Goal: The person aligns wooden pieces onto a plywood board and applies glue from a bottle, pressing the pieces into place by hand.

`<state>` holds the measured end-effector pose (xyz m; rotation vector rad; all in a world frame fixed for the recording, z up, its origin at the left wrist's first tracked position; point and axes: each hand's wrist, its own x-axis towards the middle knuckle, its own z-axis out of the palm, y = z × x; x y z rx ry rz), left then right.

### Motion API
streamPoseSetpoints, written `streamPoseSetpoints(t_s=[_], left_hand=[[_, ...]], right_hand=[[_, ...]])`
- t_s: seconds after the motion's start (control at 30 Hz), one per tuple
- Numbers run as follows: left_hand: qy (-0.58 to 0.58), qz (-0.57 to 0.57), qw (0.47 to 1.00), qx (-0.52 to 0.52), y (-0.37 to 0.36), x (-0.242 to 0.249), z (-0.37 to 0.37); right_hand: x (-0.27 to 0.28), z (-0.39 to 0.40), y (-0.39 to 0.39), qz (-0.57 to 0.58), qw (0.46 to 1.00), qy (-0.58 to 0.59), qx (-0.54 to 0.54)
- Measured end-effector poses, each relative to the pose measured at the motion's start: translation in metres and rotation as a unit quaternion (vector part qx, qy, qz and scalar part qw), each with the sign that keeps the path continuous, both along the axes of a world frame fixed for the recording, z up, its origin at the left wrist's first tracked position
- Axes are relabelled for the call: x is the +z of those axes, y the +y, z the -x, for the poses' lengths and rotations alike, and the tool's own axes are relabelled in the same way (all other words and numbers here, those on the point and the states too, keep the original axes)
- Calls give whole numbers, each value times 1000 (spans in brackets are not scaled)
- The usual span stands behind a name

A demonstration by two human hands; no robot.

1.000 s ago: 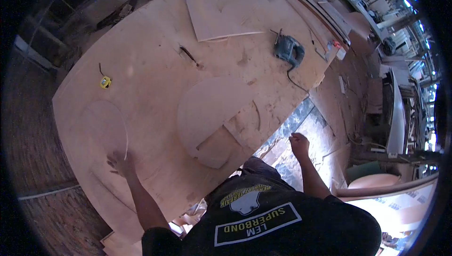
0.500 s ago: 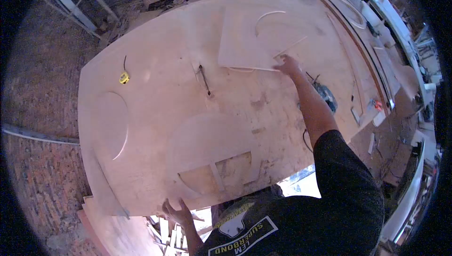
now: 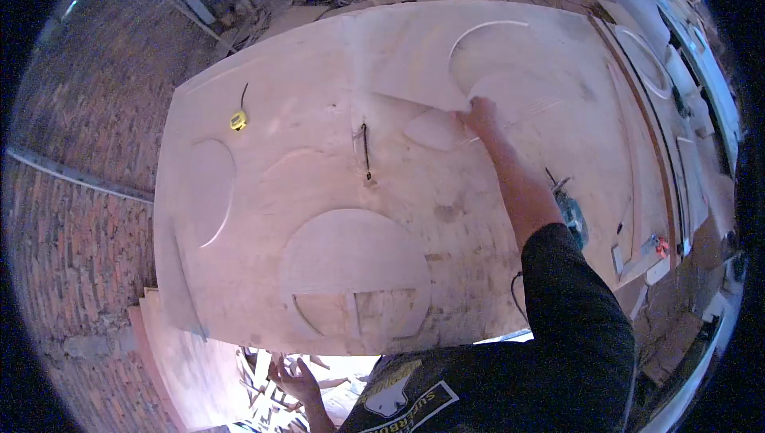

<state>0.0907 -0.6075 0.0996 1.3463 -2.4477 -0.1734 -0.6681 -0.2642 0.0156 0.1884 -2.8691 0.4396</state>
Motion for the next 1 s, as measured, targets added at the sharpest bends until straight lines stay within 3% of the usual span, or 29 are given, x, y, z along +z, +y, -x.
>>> streamPoseSetpoints(t_s=[0.03,0.13,0.2,0.23,0.27,0.33,0.37,0.4,0.43,0.53,0.57,0.6,0.63,0.67,0.7,0.73,0.77,0.83,0.93,1.0], left_hand=[[-12,8,1000,6,-1,-1,-2],[16,11,999,33,14,5,-3],[100,-62,992,51,26,7,3],[10,-9,999,31,31,10,4],[36,-63,994,86,40,15,16],[59,-72,994,56,38,-15,1],[127,-119,983,50,36,-39,-9],[32,-111,992,40,47,-11,15],[27,-123,992,27,50,-5,27],[10,-127,992,-10,43,-16,44],[64,-136,988,-41,36,-28,48],[113,-139,982,-65,29,-35,49],[60,-131,989,-15,29,-33,56],[44,-169,984,34,27,-24,70],[43,-175,983,39,25,-20,81],[25,-196,978,68,24,-18,90],[-15,-125,991,41,17,-30,87],[-56,-186,977,85,17,-19,106],[-65,-204,970,118,9,-29,109],[-59,-231,959,151,1,-37,104]], right_hand=[[-19,23,-11,-22,996,81,-28],[58,27,-31,-29,983,170,-57],[28,57,-40,-76,994,32,69],[16,68,-42,-102,986,-36,129],[17,55,-41,-140,977,-73,144],[22,-1,-27,-216,950,-149,169],[11,-22,-19,-190,967,-60,160],[-8,-40,-6,-161,975,27,151],[-21,-50,6,-128,975,115,140],[-32,-49,40,-232,963,-84,108],[-73,-38,73,-247,962,-42,105],[-102,-41,85,-329,944,20,21],[-128,-44,96,-403,910,65,-70],[-137,-24,125,-132,981,90,-109],[-166,-8,163,63,997,12,-47],[-131,-18,153,-2,993,-42,-113],[-88,-23,146,-74,976,-90,-182],[-96,0,171,7,986,-129,-101],[-23,-15,163,-128,970,-157,-132],[-70,9,202,-64,983,-112,-127]])
